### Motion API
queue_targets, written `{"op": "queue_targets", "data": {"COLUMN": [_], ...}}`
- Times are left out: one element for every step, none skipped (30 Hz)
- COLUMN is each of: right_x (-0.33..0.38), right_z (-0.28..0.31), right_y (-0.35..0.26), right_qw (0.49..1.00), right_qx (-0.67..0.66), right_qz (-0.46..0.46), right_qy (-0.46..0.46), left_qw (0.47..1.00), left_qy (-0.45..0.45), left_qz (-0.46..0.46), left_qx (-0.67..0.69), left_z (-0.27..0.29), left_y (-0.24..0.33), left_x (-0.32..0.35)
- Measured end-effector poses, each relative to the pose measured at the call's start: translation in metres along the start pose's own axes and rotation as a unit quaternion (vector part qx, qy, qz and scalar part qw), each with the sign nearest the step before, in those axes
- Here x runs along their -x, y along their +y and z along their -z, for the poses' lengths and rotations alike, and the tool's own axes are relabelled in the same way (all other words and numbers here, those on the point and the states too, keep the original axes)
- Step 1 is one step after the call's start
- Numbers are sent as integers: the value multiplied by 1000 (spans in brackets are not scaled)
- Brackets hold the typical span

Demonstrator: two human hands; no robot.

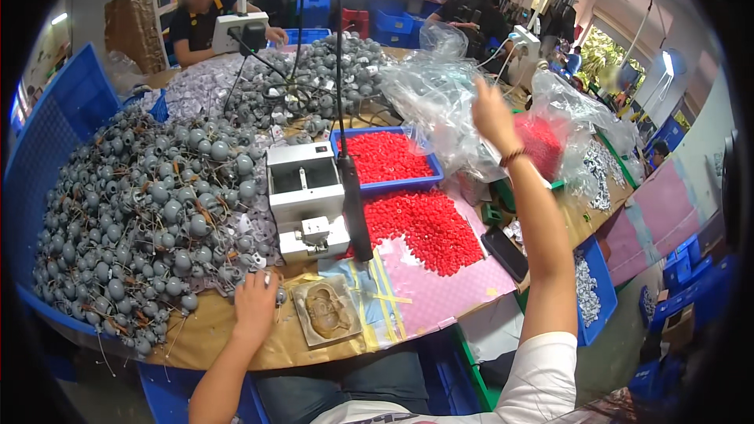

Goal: Assembling plastic toy components using an electric screwdriver.

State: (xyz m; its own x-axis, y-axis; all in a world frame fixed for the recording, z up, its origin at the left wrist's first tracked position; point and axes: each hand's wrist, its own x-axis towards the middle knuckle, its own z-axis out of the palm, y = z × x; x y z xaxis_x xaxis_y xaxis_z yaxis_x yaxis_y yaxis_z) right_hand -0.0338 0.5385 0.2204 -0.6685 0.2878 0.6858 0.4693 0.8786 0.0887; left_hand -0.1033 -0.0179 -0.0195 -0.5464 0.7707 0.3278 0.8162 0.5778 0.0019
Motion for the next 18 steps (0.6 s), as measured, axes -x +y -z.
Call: {"op": "queue_targets", "data": {"right_x": [-18,-37,-48,-48,-45,-29,-9,16,45,81,118,157,193,223,245,265,276,287], "right_z": [15,30,40,40,37,30,23,12,8,2,1,-4,-9,-10,-10,-9,-7,-5], "right_y": [10,19,28,27,24,17,5,-13,-31,-51,-70,-92,-112,-128,-144,-157,-166,-174], "right_qw": [999,998,997,998,998,999,998,993,984,966,941,904,863,838,816,795,774,753], "right_qx": [22,44,42,31,18,-10,-47,-103,-156,-224,-287,-354,-407,-434,-454,-471,-485,-498], "right_qz": [-24,-47,-53,-49,-40,-22,2,32,60,80,87,87,82,75,68,51,38,23], "right_qy": [-10,-20,-29,-35,-33,-36,-35,-45,-62,-101,-158,-222,-286,-323,-352,-379,-404,-429], "left_qw": [1000,1000,1000,1000,1000,1000,999,999,999,999,999,999,999,999,999,999,999,999], "left_qy": [4,3,-2,-8,-13,-17,-20,-24,-24,-19,-21,-26,-35,-39,-41,-38,-41,-45], "left_qz": [2,-4,-6,-4,-2,-5,-5,-3,-5,-6,-6,-2,-2,-4,-2,-3,-3,-4], "left_qx": [-8,-13,-4,0,5,22,26,30,38,33,31,21,16,14,12,10,14,19], "left_z": [-4,-6,-7,-6,-4,-1,2,6,8,8,8,12,13,11,10,4,6,6], "left_y": [0,-2,-2,-4,-6,-6,-8,-9,-9,-8,-6,-6,-6,-5,-6,-6,-4,-3], "left_x": [-2,-2,-4,-3,-4,-4,-4,-2,-3,-2,-1,3,3,3,5,7,8,9]}}
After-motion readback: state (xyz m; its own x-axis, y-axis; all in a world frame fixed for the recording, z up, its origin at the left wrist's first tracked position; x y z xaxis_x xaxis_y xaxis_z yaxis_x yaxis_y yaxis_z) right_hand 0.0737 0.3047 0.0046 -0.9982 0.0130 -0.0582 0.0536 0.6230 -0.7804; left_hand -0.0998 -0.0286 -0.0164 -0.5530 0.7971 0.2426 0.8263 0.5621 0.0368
